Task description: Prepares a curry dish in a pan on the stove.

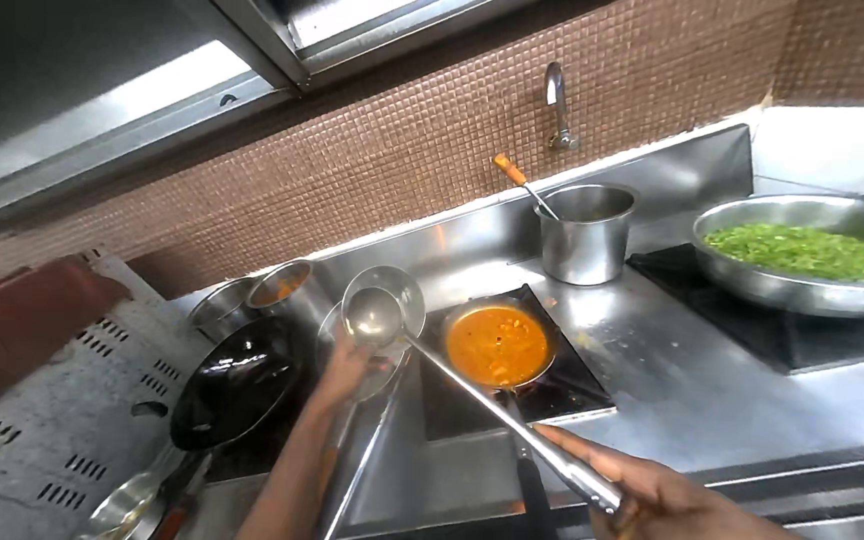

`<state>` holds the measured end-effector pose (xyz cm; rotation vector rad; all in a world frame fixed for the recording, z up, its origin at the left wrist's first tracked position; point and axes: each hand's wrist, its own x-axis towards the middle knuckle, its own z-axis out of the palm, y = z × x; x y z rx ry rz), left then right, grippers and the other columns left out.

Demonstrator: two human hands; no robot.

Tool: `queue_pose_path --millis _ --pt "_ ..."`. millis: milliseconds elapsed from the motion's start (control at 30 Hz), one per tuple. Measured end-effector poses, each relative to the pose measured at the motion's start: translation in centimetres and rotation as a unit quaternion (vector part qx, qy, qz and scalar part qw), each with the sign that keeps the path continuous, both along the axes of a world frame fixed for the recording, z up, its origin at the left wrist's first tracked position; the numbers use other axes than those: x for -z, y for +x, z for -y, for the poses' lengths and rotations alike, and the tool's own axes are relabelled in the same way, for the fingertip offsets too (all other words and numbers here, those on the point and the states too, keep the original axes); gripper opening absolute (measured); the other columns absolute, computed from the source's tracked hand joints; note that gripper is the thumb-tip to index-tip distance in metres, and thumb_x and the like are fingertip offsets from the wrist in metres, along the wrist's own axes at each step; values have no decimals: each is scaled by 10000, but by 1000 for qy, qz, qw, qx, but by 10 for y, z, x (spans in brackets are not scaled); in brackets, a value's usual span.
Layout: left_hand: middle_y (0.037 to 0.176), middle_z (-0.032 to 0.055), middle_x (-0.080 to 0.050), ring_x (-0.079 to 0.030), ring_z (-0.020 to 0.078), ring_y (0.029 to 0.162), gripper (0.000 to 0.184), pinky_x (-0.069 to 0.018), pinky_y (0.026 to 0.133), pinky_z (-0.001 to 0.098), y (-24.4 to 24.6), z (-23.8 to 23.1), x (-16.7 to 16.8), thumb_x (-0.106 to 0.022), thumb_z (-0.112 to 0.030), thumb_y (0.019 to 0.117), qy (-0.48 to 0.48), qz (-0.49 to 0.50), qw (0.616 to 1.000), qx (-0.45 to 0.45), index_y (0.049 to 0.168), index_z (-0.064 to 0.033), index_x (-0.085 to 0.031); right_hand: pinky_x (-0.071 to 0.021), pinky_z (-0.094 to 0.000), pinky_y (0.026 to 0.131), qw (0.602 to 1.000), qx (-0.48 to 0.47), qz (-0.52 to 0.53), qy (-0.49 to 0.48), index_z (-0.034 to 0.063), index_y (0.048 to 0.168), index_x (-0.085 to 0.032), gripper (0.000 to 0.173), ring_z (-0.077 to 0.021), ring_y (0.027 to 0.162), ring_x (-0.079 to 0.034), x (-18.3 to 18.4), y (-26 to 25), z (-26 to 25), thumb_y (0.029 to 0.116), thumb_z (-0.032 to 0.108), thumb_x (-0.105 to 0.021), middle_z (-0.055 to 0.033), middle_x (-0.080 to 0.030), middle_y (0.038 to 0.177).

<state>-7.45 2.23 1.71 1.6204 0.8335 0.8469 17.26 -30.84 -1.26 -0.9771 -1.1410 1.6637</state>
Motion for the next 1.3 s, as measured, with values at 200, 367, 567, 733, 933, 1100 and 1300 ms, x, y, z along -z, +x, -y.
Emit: queue_pose_path --millis 200,367,567,733,933,1100,1300 --pt "1058 230 -664 -722 255 651 683 -625 581 367 3 -1 -6 -428 -9 1063 -26 -91 991 -98 1600 -166 -36 -561 -462 522 931 49 359 40 398 1656 -128 856 -245 577 -611 -23 22 7 982 141 -588 -134 -647 979" --pt "940 180 -670 -671 197 592 560 -583 549 328 4 5 -39 -419 -102 1077 -12 -252 965 -74 1588 -139 -191 -561 -602 635 717 87 662 200 346 1637 -270 831 -390 742 -692 -36 31 -1 917 117 -616 -199 -694 1027" --pt "827 163 -658 -616 183 537 394 -534 504 301 -2 -4 -91 -420 -108 1086 -11 -380 924 31 1479 -119 -434 -526 -623 558 599 17 780 181 427 1627 -250 796 -455 724 -683 -80 41 3 963 95 -536 -236 -680 1097" --pt "973 203 -655 -636 223 591 486 -560 542 350 5 -4 -110 -449 -72 1043 14 -435 900 39 1519 -162 -415 -531 -657 600 627 -40 764 148 393 1647 -197 774 -487 770 -681 -85 38 2 993 106 -495 -269 -659 1121" --pt "1035 223 -647 -667 247 637 523 -586 562 373 12 -3 -108 -456 -7 1011 -9 -413 910 27 1511 -160 -442 -542 -656 735 737 -86 660 117 298 1669 -143 819 -454 813 -684 -83 36 5 988 113 -559 -279 -678 1021" --pt "994 221 -638 -654 242 606 521 -581 549 368 13 -8 -98 -438 -1 1022 -33 -398 917 25 1520 -153 -410 -544 -550 555 842 -100 528 34 423 1652 -112 847 -316 597 -624 -72 48 7 997 163 -582 -186 -653 905" --pt "925 221 -678 -674 252 643 354 -579 589 369 -18 -36 -64 -430 -111 1067 -98 -351 930 -36 1417 -69 -460 -445 -321 387 983 -52 178 -16 318 1661 -156 870 -148 479 -482 -34 61 20 940 55 -567 -96 -605 957"
